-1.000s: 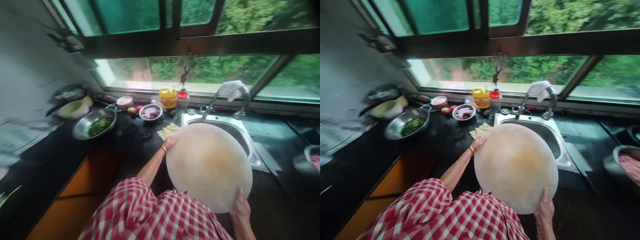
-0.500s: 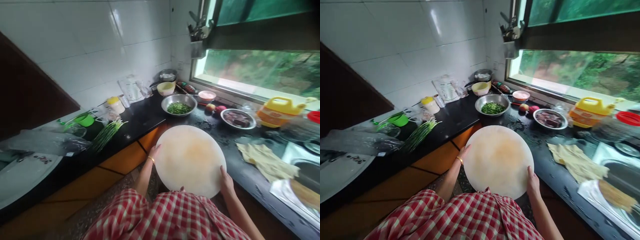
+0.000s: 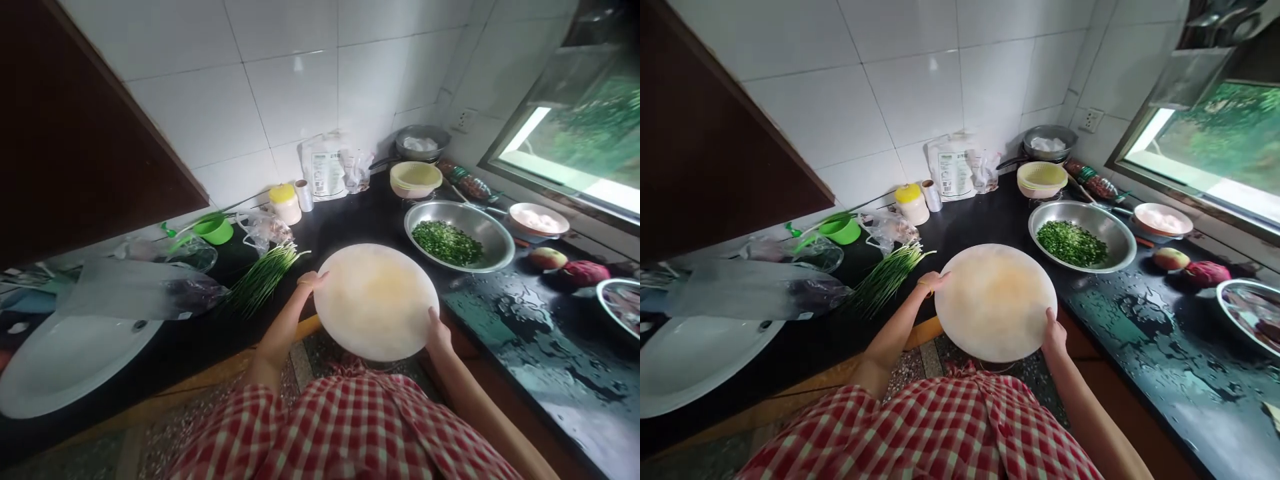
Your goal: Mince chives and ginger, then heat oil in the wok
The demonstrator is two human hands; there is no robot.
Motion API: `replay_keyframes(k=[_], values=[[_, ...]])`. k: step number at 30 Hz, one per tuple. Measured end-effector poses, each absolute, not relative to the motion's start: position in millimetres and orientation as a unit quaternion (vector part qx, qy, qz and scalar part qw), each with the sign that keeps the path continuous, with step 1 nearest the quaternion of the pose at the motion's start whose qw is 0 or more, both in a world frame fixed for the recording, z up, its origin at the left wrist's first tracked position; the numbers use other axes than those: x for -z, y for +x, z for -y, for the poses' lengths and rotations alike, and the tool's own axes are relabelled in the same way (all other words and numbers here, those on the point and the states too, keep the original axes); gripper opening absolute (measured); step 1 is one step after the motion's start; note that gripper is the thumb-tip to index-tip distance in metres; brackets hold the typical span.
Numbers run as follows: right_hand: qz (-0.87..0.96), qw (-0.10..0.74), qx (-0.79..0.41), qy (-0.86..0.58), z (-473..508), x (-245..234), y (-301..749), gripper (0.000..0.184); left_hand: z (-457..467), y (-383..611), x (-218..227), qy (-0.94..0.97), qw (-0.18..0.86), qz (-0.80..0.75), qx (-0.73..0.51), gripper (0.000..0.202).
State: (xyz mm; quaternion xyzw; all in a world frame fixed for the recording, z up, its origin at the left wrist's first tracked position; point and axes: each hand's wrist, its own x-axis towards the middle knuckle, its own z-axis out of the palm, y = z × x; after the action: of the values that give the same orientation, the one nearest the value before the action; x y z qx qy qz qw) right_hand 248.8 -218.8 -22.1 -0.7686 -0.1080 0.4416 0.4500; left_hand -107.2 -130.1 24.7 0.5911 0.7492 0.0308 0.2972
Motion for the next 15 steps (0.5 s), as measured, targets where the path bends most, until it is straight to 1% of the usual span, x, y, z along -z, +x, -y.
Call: replay_keyframes(k=[2, 3, 7, 10, 12, 15], values=[[0.105, 0.444, -0.415, -0.787, 203, 17, 238, 0.054, 110, -111, -28, 0.606, 0.287, -0.742, -0.017, 0.073], [0.099, 0.437, -0.406, -0.797, 195, 16, 232, 0.055, 104, -113, -28, 0.614, 0.279, -0.738, -0.03, 0.07], [0.096, 0.412, -0.388, -0.818, 158, 16, 210, 0.06, 119, -129, -14, 0.615, 0.245, -0.725, -0.191, 0.043], [0.082, 0.413, -0.377, -0.825, 129, 22, 199, 0.063, 157, -153, 4, 0.591, 0.246, -0.704, -0.307, 0.032], [0.07, 0.425, -0.381, -0.818, 111, 26, 196, 0.06, 185, -170, 15, 0.572, 0.248, -0.7, -0.347, 0.031], [0.064, 0.458, -0.414, -0.784, 93, 26, 194, 0.046, 215, -192, 23, 0.539, 0.256, -0.716, -0.363, 0.034]])
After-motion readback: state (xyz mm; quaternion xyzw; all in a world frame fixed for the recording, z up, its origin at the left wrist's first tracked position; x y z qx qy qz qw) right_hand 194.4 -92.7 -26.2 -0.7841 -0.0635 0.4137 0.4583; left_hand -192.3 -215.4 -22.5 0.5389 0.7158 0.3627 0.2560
